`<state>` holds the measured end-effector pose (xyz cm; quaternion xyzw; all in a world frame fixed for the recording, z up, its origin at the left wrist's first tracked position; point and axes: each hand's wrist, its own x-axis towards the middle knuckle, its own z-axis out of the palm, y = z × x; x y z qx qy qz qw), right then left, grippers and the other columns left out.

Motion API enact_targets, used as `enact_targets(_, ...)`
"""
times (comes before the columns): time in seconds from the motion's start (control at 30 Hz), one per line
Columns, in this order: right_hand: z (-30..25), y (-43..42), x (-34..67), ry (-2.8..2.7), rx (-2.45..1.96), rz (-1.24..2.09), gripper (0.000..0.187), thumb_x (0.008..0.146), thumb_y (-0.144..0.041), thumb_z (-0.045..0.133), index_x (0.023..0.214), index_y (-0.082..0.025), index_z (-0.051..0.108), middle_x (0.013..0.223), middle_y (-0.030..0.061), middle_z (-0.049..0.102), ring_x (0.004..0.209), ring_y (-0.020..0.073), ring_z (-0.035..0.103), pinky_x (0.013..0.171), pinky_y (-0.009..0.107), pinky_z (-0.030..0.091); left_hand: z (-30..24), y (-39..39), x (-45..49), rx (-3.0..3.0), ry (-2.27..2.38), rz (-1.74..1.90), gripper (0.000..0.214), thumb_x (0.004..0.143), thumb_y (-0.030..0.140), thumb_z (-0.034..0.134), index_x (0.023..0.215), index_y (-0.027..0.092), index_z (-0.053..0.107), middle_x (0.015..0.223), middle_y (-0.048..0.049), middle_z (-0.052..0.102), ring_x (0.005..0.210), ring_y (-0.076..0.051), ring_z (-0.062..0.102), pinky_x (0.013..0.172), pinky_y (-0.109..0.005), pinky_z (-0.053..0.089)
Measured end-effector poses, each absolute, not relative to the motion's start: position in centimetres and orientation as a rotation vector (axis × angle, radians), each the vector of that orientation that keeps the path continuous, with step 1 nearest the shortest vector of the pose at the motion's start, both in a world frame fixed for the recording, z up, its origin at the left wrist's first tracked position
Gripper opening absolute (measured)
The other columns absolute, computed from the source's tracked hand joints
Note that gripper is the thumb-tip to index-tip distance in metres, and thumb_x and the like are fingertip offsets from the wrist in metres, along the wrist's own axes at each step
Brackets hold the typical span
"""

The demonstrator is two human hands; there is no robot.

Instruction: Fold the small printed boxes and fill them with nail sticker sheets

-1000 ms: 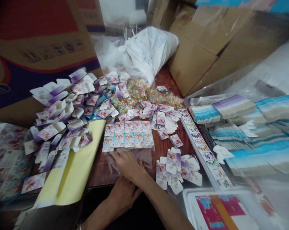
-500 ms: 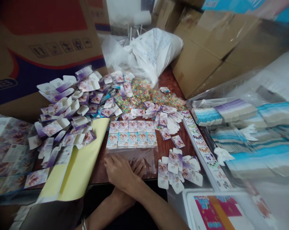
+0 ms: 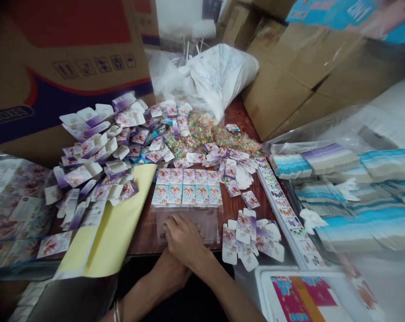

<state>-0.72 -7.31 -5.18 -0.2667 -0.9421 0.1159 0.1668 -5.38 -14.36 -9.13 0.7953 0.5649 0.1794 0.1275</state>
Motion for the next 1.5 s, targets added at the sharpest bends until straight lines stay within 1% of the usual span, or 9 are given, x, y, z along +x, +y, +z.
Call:
enact_targets(0.33,-5.8,-4.0,-1.3,-2.78,-0.984,0.351,0.026,0.077,-0.004,0.047,0.098,-0.013,0.06,0.095,0.0102,0.06,0.09,0.0229,0.052,0.082,0.035,0.044,-7.5,-14.2,-6.6,2.104,1.657,0.44,0.041,0.087,0.039,0.042,0.122,0.018,0.05,0.124,-0.0075,0.055,0.123,-0.026,0.04,0.106,-0.05,0.023)
enact_targets(0.5,-5.7,-4.3,-1.3,-2.758,-1.014,0.343,0.024,0.079,-0.006,0.046,0.097,-0.013,0.061,0.094,0.0105,0.061,0.09,0.0228,0.052,0.081,0.035,0.044,-7.0,-14.3,-6.8,2.105,1.651,0.494,0.04,0.086,0.036,0.044,0.121,0.017,0.05,0.123,-0.0095,0.056,0.121,-0.027,0.042,0.105,-0.052,0.025)
enact_targets(0.63,-4.8,-5.5,-1.2,-2.799,-0.918,0.389,0.02,0.082,-0.007,0.046,0.091,-0.016,0.062,0.089,0.0065,0.062,0.086,0.0196,0.054,0.078,0.03,0.046,-7.5,-14.5,-7.4,2.182,1.588,0.521,0.037,0.087,0.024,0.039,0.122,0.016,0.05,0.115,-0.011,0.061,0.111,-0.027,0.052,0.098,-0.049,0.035)
enact_targets(0.73,-4.7,-6.3,-2.1,-2.813,-0.807,0.425,0.023,0.082,-0.007,0.046,0.099,-0.015,0.06,0.094,0.0063,0.062,0.089,0.0194,0.054,0.079,0.03,0.047,-8.5,-14.9,-7.9,2.266,1.655,0.446,0.038,0.085,0.019,0.038,0.12,0.016,0.052,0.116,-0.0128,0.06,0.11,-0.03,0.052,0.093,-0.052,0.038)
enact_targets(0.9,-6.0,-6.2,-4.4,-2.779,-0.787,0.34,0.037,0.077,-0.002,0.046,0.112,-0.007,0.054,0.106,0.0127,0.059,0.1,0.0241,0.05,0.089,0.035,0.044,-9.3,-15.5,-8.1,2.336,1.808,0.474,0.042,0.087,0.024,0.035,0.125,0.012,0.048,0.121,-0.0156,0.056,0.112,-0.03,0.052,0.092,-0.049,0.04)
enact_targets(1.07,-6.8,-6.4,-5.1,-2.714,-0.875,0.404,0.04,0.075,-0.001,0.045,0.115,-0.005,0.051,0.108,0.0162,0.056,0.104,0.0267,0.048,0.088,0.039,0.046,-9.3,-15.8,-7.9,2.378,1.859,0.533,0.044,0.089,0.03,0.031,0.124,0.012,0.049,0.119,-0.0149,0.057,0.11,-0.029,0.053,0.091,-0.048,0.04)
enact_targets(1.23,-5.4,-7.0,-3.0,-2.64,-0.746,0.594,0.031,0.083,-0.007,0.042,0.111,-0.014,0.053,0.107,0.0093,0.058,0.102,0.0202,0.05,0.091,0.035,0.045,-9.6,-15.7,-7.7,2.425,1.828,0.455,0.044,0.089,0.028,0.03,0.125,0.013,0.048,0.118,-0.0152,0.058,0.107,-0.031,0.054,0.091,-0.051,0.038)
enact_targets(1.33,-4.7,-6.9,0.2,-2.597,-0.757,0.606,0.024,0.087,-0.013,0.041,0.106,-0.016,0.055,0.101,0.0062,0.06,0.094,0.0179,0.054,0.085,0.032,0.048,-9.2,-15.0,-7.1,2.425,1.834,0.444,0.046,0.089,0.031,0.033,0.13,0.013,0.043,0.124,-0.0161,0.053,0.112,-0.032,0.05,0.095,-0.052,0.034)
enact_targets(1.5,-6.0,-5.1,5.2,-2.489,-1.075,0.293,0.029,0.084,-0.006,0.038,0.106,-0.012,0.055,0.101,0.012,0.059,0.095,0.0223,0.052,0.085,0.038,0.046,-8.4,-13.6,-6.0,2.443,1.811,0.408,0.056,0.09,0.042,0.032,0.136,0.011,0.03,0.139,-0.0135,0.037,0.13,-0.026,0.029,0.104,-0.045,0.028)
